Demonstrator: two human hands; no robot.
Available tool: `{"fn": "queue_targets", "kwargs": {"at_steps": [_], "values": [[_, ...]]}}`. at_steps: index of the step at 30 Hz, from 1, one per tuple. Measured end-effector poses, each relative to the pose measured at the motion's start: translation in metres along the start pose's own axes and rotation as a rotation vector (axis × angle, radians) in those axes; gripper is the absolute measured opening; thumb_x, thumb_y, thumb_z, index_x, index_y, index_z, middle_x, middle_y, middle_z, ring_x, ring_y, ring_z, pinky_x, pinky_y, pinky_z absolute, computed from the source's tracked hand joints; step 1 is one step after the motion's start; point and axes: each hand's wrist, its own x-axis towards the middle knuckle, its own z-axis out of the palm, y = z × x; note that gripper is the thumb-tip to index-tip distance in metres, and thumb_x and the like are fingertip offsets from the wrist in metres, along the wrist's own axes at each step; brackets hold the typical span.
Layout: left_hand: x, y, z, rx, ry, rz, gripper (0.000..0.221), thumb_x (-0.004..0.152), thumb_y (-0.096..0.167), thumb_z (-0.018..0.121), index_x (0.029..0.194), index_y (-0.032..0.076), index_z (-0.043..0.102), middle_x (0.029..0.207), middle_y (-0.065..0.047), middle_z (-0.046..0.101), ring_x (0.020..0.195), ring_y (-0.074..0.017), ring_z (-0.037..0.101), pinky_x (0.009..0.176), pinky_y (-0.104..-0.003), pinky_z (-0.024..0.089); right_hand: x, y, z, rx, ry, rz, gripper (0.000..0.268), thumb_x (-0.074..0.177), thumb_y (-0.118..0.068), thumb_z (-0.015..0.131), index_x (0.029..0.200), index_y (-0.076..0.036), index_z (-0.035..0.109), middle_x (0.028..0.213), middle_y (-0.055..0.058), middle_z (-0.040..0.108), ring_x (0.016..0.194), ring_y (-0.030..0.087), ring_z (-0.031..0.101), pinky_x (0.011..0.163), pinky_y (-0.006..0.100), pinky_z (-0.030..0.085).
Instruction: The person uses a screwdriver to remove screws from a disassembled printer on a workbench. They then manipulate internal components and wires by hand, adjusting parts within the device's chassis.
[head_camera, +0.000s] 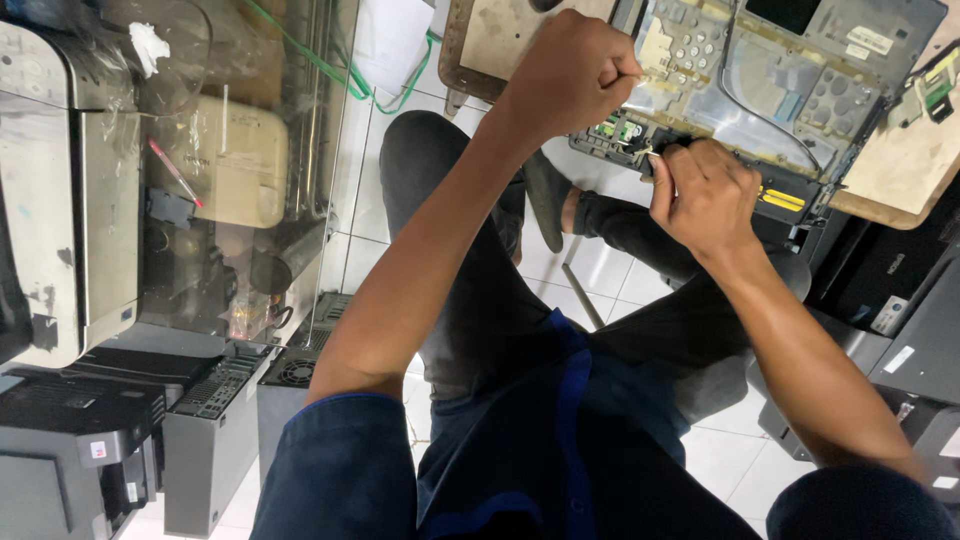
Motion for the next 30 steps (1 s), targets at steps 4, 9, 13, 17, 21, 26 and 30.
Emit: {"fn": "queue_targets", "kwargs": {"at_steps": [4, 9, 13, 17, 21, 26, 30], "values": [[0.001, 0.002, -0.002, -0.014, 0.009, -0.036, 0.023, 0.079, 0.006, 0.077, 0.064, 0.02, 0.067, 0.052, 0.012, 0.064, 0.054, -0.0086, 0.069, 0.061, -0.03, 0.057, -0.001, -0.001, 0.002, -0.03, 0.034, 0.006, 0.028, 0.119, -0.015, 0.069, 0.093, -0.005, 0.066, 0.079, 0.009, 0.057, 0.069, 0.028, 0.061, 0.055, 0.038, 0.039], [0.001, 0.0, -0.002, 0.009, -0.004, -0.004, 0.019, 0.082, 0.01, 0.08, 0.068, 0.02, 0.072, 0.055, 0.01, 0.067, 0.057, -0.012, 0.071, 0.06, -0.032, 0.056, 0.001, -0.004, 0.001, 0.03, 0.036, 0.033, 0.031, 0.119, -0.015, 0.067, 0.089, -0.005, 0.065, 0.077, 0.01, 0.057, 0.069, 0.03, 0.061, 0.059, 0.04, 0.043], [0.002, -0.004, -0.004, 0.028, -0.028, -0.002, 0.013, 0.085, 0.016, 0.082, 0.073, 0.02, 0.082, 0.056, 0.009, 0.071, 0.06, -0.0119, 0.075, 0.058, -0.032, 0.058, 0.0, 0.001, -0.001, -0.06, -0.071, 0.044, 0.035, 0.121, -0.023, 0.062, 0.088, -0.011, 0.059, 0.08, 0.006, 0.055, 0.068, 0.027, 0.059, 0.052, 0.041, 0.039], [0.002, 0.001, -0.01, -0.035, -0.064, -0.043, 0.013, 0.092, 0.021, 0.084, 0.08, 0.015, 0.085, 0.059, 0.003, 0.076, 0.06, -0.0109, 0.078, 0.06, -0.03, 0.06, 0.013, 0.004, -0.03, -0.022, -0.23, 0.001, 0.03, 0.12, -0.021, 0.062, 0.091, -0.011, 0.06, 0.082, 0.007, 0.062, 0.069, 0.028, 0.063, 0.057, 0.042, 0.048], [0.005, 0.008, -0.019, -0.127, -0.074, -0.076, 0.013, 0.088, 0.013, 0.085, 0.076, 0.015, 0.083, 0.062, 0.004, 0.077, 0.062, -0.0087, 0.078, 0.063, -0.029, 0.063, 0.02, 0.008, -0.064, -0.248, -0.342, -0.02, 0.033, 0.126, -0.032, 0.067, 0.095, -0.02, 0.069, 0.085, -0.005, 0.069, 0.075, 0.015, 0.07, 0.053, 0.031, 0.049], [0.005, 0.013, -0.02, -0.196, -0.082, -0.137, 0.014, 0.085, 0.007, 0.084, 0.073, 0.014, 0.082, 0.06, 0.005, 0.077, 0.059, -0.0037, 0.076, 0.058, -0.025, 0.059, 0.013, 0.022, -0.079, -0.116, -0.386, 0.106, 0.02, 0.123, -0.024, 0.071, 0.106, -0.014, 0.076, 0.089, 0.004, 0.066, 0.084, 0.029, 0.07, 0.063, 0.042, 0.05], [0.003, 0.01, -0.018, -0.183, -0.097, -0.152, 0.022, 0.087, 0.006, 0.077, 0.067, 0.015, 0.074, 0.055, 0.006, 0.07, 0.055, -0.0051, 0.072, 0.059, -0.026, 0.06, 0.03, 0.012, -0.07, 0.054, -0.324, 0.107, 0.012, 0.12, -0.012, 0.07, 0.117, -0.006, 0.08, 0.104, 0.009, 0.077, 0.091, 0.032, 0.073, 0.072, 0.044, 0.055]]}}
